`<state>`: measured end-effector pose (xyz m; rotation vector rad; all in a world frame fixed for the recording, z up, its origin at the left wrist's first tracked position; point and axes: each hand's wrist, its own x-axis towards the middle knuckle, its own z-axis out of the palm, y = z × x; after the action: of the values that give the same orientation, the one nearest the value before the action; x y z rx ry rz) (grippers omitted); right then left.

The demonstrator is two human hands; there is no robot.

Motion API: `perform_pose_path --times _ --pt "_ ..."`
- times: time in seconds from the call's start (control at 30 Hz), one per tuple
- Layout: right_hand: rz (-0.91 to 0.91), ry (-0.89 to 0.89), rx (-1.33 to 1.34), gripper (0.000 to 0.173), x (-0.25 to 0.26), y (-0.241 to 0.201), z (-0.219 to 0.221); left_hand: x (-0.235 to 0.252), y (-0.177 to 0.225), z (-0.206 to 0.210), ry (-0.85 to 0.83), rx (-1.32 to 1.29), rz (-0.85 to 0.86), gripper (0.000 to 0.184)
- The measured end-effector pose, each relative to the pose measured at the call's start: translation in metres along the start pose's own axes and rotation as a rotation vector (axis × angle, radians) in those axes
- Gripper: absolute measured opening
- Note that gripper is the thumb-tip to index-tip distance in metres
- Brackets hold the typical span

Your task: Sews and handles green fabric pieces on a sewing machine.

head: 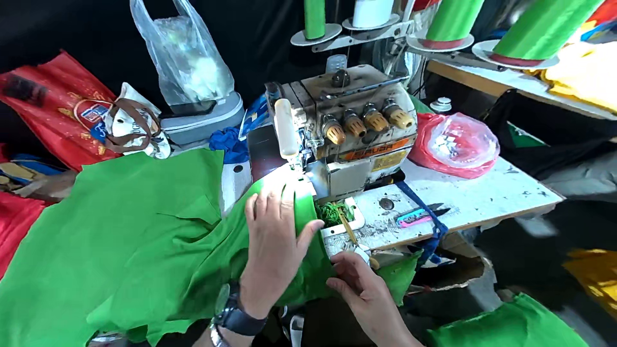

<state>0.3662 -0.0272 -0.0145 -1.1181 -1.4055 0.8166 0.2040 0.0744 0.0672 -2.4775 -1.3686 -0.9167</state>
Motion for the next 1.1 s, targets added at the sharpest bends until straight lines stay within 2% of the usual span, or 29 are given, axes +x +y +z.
perform_pose_path --times 0.1,0.53,0.7,1.1 --pt "0.016 -0.004 -0.007 0.030 -0.001 -0.002 -0.004 -0.006 0.002 0.014 0.010 0.088 -0.021 0.078" --pt "0.073 -0.001 0.023 0.028 0.004 -0.009 -0.005 0.001 -0.004 0.020 -0.012 0.080 -0.060 0.079" --pt "0.013 0.005 0.035 0.026 0.008 -0.006 -0.005 0.008 -0.008 0.015 -0.028 0.118 -0.043 0.085" --pt "-0.025 0.002 0.060 0.020 0.014 -0.010 -0.005 0.018 -0.013 0.011 -0.047 0.058 -0.049 0.088"
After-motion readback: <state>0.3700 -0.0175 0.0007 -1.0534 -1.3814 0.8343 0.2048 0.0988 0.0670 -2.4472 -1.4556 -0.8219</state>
